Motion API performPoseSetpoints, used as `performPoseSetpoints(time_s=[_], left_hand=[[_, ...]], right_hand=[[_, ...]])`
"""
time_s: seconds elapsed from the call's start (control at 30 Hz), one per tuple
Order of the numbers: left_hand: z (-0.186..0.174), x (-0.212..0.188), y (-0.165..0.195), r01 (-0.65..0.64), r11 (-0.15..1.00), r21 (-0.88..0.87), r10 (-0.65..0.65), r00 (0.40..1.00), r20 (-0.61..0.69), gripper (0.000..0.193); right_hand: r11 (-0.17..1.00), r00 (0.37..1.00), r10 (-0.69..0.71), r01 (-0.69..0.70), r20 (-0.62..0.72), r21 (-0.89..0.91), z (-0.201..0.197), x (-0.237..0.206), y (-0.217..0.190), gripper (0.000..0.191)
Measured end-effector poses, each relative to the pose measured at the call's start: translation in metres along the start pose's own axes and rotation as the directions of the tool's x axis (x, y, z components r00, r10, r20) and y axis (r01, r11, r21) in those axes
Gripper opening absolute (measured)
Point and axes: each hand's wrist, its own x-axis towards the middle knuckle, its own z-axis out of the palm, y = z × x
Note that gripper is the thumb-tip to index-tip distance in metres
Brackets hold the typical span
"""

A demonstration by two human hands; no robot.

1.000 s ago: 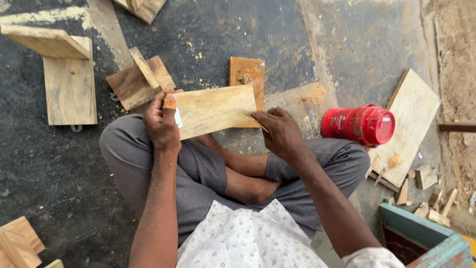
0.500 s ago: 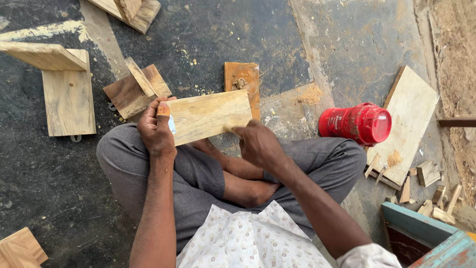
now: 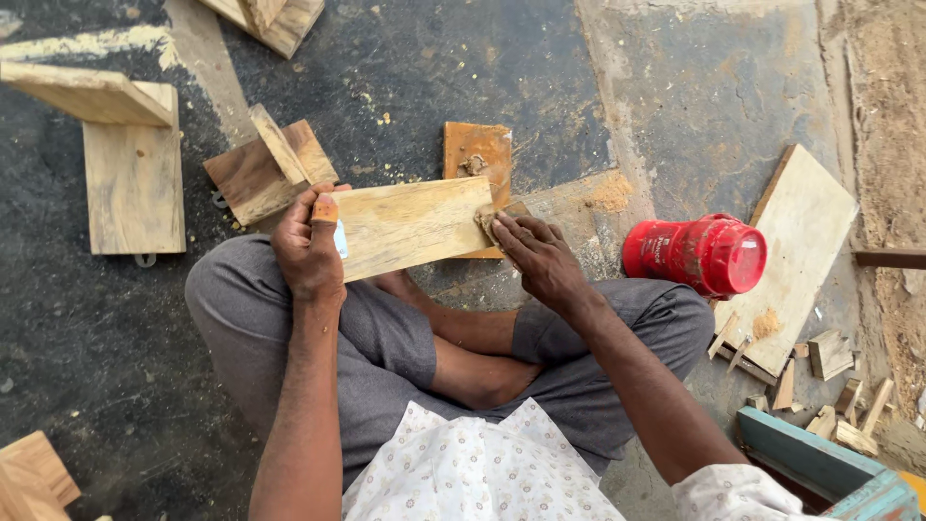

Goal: The person sits cross-legged on the floor sanding small wooden bracket-shaped pieces with a sanding block, rubbing the surfaces and edges of each piece. Sanded pieces are placed aside and stacked with other finished pieces near a yellow wall.

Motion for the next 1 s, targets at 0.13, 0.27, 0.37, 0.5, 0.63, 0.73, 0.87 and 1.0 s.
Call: performPoseSetpoints(time_s=[0.13,0.27,0.37,0.5,0.63,0.73,0.87,1.0], left_hand=[[0.001,-0.001,0.003,-0.031,1.0,0.002,0.031,0.999,0.005,0.031],[-0.001,-0.003,0.002,-0.029,0.998,0.055,0.029,1.0,-0.003,0.031],[0.0,-0.002,0.003,-0.058,0.996,0.068,0.059,0.998,-0.01,0.03],[0.002,-0.001,0.005,-0.071,0.993,0.095,0.071,0.997,0.0,0.028],[0.003,0.0,0.003,-0.069,0.996,0.054,0.068,0.998,0.011,0.029],[0.001,-0.003,0.0,-0.063,0.997,0.046,0.063,0.998,0.005,0.029],[0.001,-0.003,0.002,-0.048,0.997,0.063,0.05,0.998,-0.028,0.03],[0.007,0.001,0.004,-0.04,0.998,0.05,0.039,0.999,0.028,0.03]], right_hand=[[0.988,0.988,0.155,-0.155,-0.002,0.008,-0.012,0.01,0.013,0.061],[0.926,0.951,0.275,-0.302,0.141,0.227,-0.02,0.028,0.017,0.057],[0.962,0.947,0.232,-0.257,0.223,0.092,-0.023,0.038,0.013,0.044],[0.956,0.877,0.252,-0.29,0.41,0.032,-0.025,0.041,0.006,0.044],[0.95,0.921,0.274,-0.303,0.278,0.069,-0.029,0.038,0.002,0.042],[0.985,0.984,0.123,-0.137,0.132,0.108,-0.031,0.037,0.002,0.039],[0.984,0.946,0.135,-0.164,0.294,0.074,-0.037,0.042,0.006,0.045],[0.945,0.92,0.26,-0.305,0.294,0.116,-0.041,0.057,0.012,0.036]])
